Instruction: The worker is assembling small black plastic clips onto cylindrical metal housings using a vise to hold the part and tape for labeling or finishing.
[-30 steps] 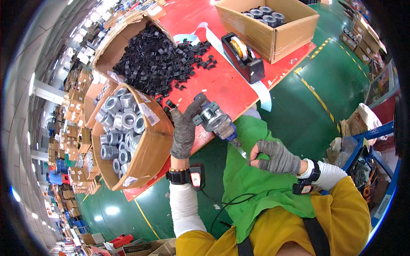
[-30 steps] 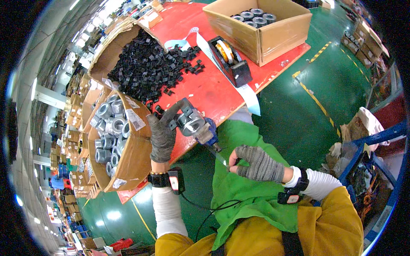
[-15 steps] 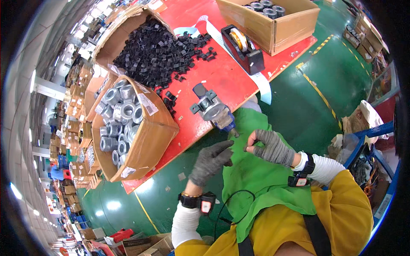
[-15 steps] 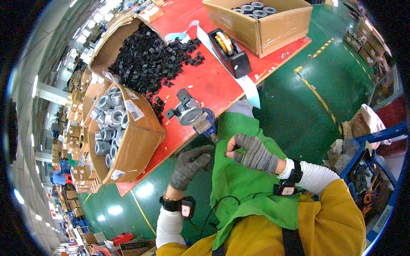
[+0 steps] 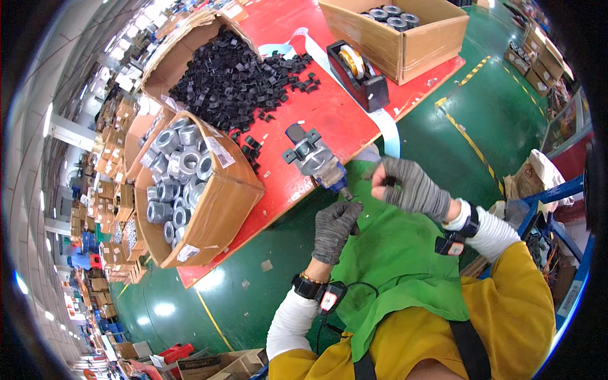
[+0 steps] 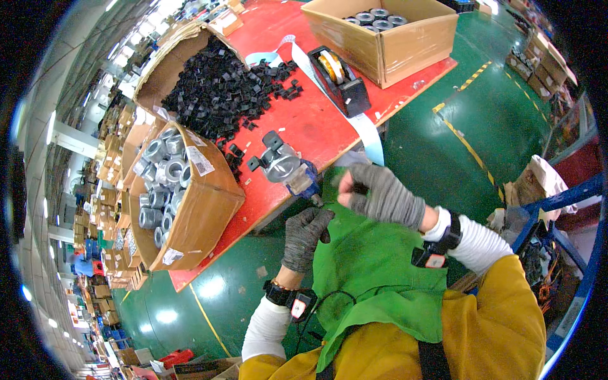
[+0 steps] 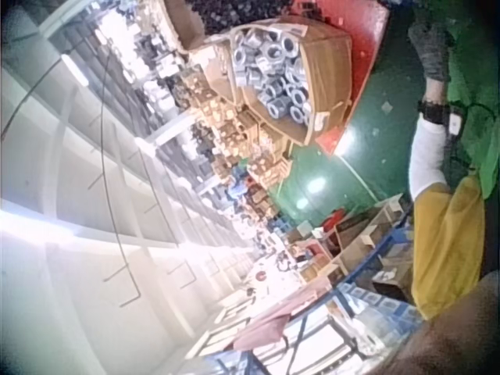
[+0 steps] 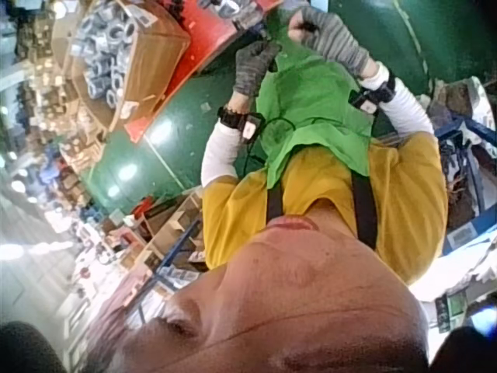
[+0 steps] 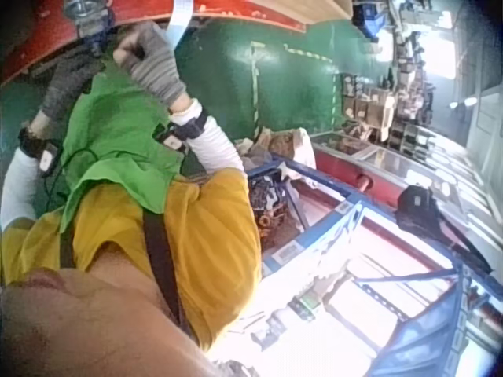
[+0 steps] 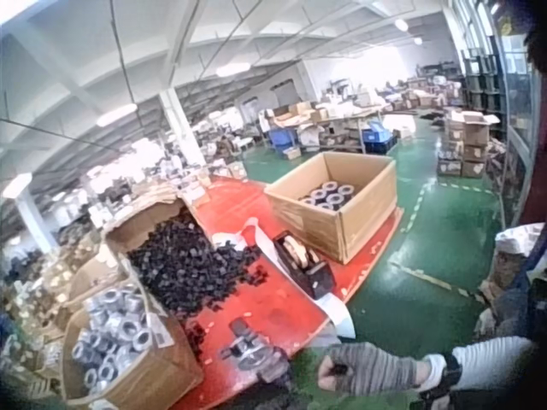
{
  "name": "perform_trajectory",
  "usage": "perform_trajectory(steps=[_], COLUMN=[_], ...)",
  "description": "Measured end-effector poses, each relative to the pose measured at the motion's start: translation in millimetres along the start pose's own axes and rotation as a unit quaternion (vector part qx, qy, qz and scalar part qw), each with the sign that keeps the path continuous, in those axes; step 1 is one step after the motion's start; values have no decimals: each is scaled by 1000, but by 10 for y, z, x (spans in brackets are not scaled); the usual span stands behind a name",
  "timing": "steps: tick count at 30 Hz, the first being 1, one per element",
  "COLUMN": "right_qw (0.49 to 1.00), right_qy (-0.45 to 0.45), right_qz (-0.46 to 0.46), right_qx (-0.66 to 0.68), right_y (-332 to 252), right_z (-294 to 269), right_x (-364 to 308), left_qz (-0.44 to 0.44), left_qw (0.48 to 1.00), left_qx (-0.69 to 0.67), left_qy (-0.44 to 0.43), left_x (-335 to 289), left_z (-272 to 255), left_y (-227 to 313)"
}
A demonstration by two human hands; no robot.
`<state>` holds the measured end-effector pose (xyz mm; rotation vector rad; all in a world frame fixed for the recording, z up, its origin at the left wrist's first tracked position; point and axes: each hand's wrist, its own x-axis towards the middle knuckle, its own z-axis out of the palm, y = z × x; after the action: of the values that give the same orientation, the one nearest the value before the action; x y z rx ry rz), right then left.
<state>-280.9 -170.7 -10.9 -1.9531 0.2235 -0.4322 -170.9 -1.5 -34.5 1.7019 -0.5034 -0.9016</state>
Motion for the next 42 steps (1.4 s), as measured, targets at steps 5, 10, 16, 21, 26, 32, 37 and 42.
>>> perform_trajectory(steps=[5,10,16,21,26,32,37,42], right_qw=[987,968,932,828,688,640,660,688], right_qy=[-116,-149,-109,-91,-82,-79,-95,-104], right_qz=[-53,46,100,77,23,48,66,81], right_qx=[103,196,331,548,721,763,742,713], right_y=[-418,-409,-306,-314,-273,-158,-194,-202], right_z=[-55,81,183,462,823,863,816,731], right_x=[426,597,582,402,519,628,626,537], left_qz=[1,-19,-44,-15,-16,156,226,446], left_qw=[1000,1000,998,992,992,981,964,831], left_qx=[4,-8,-29,-7,20,60,135,299], left_qy=[-5,-16,-22,-121,-126,93,-45,-144], left_x=[-1,31,52,52,120,581,1000,1101], left_z=[13,6,-30,-253,-794,-1083,-1114,-1126], left_y=[21,8,45,50,109,574,703,843])
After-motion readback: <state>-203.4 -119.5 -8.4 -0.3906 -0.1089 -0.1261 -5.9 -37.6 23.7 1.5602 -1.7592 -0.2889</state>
